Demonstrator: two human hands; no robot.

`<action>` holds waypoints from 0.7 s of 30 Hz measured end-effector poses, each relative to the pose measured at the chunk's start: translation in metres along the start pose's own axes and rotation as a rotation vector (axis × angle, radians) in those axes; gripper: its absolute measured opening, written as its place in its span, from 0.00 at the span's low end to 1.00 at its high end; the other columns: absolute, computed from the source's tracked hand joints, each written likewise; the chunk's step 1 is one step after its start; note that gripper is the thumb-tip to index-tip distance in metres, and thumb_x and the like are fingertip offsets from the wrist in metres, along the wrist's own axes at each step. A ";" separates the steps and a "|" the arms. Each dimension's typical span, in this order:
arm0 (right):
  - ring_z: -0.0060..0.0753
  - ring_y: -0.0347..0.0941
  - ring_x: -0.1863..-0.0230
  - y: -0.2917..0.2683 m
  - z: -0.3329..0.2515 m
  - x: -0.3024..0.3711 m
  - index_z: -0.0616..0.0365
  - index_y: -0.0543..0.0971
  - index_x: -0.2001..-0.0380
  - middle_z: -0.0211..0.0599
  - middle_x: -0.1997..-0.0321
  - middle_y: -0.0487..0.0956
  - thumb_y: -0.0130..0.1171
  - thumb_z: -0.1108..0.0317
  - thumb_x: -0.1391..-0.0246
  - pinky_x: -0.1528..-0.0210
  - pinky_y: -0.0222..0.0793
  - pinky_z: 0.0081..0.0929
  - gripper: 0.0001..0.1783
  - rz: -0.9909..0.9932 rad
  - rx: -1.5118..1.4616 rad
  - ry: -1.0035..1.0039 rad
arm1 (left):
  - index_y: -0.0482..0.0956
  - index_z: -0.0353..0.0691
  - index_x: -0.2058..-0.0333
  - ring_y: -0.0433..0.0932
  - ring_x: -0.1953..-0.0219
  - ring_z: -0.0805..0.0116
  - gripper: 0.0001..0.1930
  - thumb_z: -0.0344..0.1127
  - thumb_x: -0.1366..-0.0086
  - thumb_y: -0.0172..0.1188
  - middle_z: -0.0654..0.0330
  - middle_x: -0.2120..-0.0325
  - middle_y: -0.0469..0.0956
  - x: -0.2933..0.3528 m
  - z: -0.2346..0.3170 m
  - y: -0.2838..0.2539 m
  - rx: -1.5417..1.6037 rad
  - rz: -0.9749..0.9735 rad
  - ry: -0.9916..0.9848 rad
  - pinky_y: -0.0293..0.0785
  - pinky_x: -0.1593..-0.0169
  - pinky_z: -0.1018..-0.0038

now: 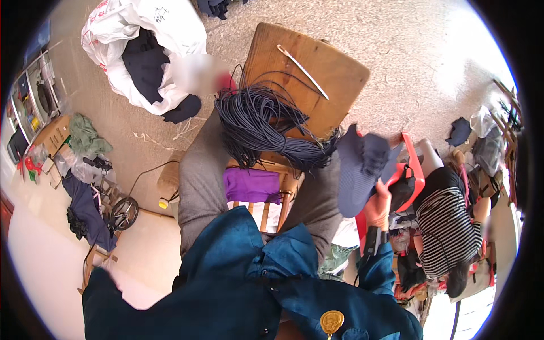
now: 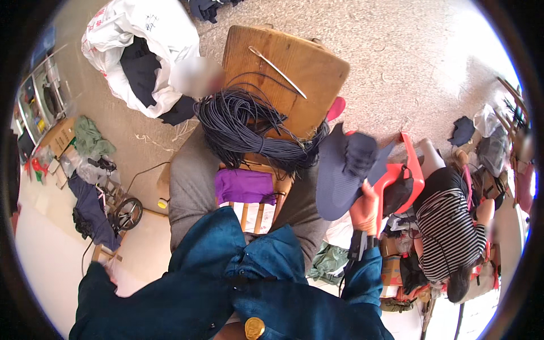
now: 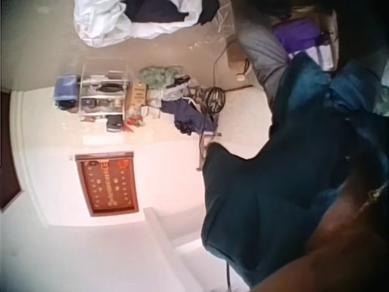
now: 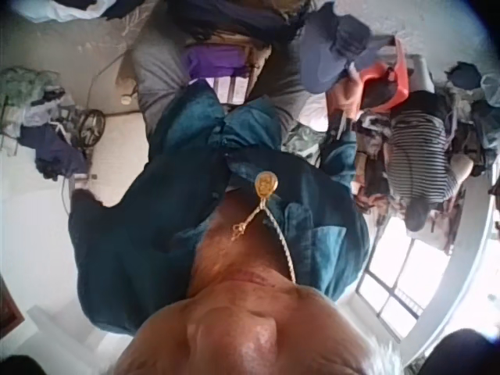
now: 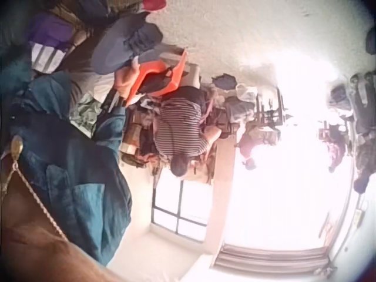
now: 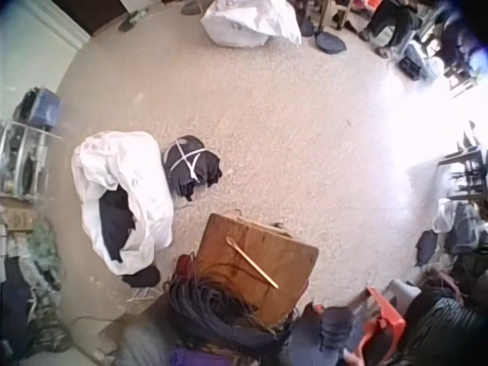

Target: The recorder uses a needle and thread to manually stitch together components of a shoe upper while seated in a workshop.

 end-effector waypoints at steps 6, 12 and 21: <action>0.42 0.73 0.51 0.077 -0.011 -0.077 0.67 0.73 0.47 0.42 0.51 0.78 0.60 0.69 0.49 0.43 0.66 0.42 0.25 -0.262 -0.231 -0.138 | 0.79 0.36 0.56 0.80 0.57 0.49 0.23 0.50 0.42 0.65 0.47 0.60 0.81 0.008 -0.125 0.054 0.089 0.032 -0.047 0.74 0.54 0.56; 0.40 0.73 0.58 0.119 0.003 -0.132 0.63 0.75 0.49 0.42 0.56 0.78 0.61 0.68 0.55 0.52 0.68 0.40 0.26 -0.442 -0.165 -0.230 | 0.76 0.38 0.68 0.73 0.71 0.74 0.06 0.34 0.35 0.60 0.63 0.76 0.75 -0.084 0.012 -0.016 0.486 0.317 0.128 0.69 0.68 0.74; 0.34 0.73 0.54 0.101 0.015 -0.151 0.56 0.76 0.54 0.32 0.52 0.78 0.62 0.46 0.47 0.46 0.67 0.40 0.27 -0.498 0.071 -0.508 | 0.68 0.41 0.80 0.68 0.84 0.58 0.14 0.30 0.44 0.67 0.57 0.87 0.68 -0.061 0.318 -0.224 0.433 1.196 0.775 0.62 0.77 0.67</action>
Point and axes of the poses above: each hand's wrist, its own x-axis away from the middle knuckle, its own y-axis out of the palm, z = x × y, the point moved 2 cm from there along -x, towards the middle knuckle
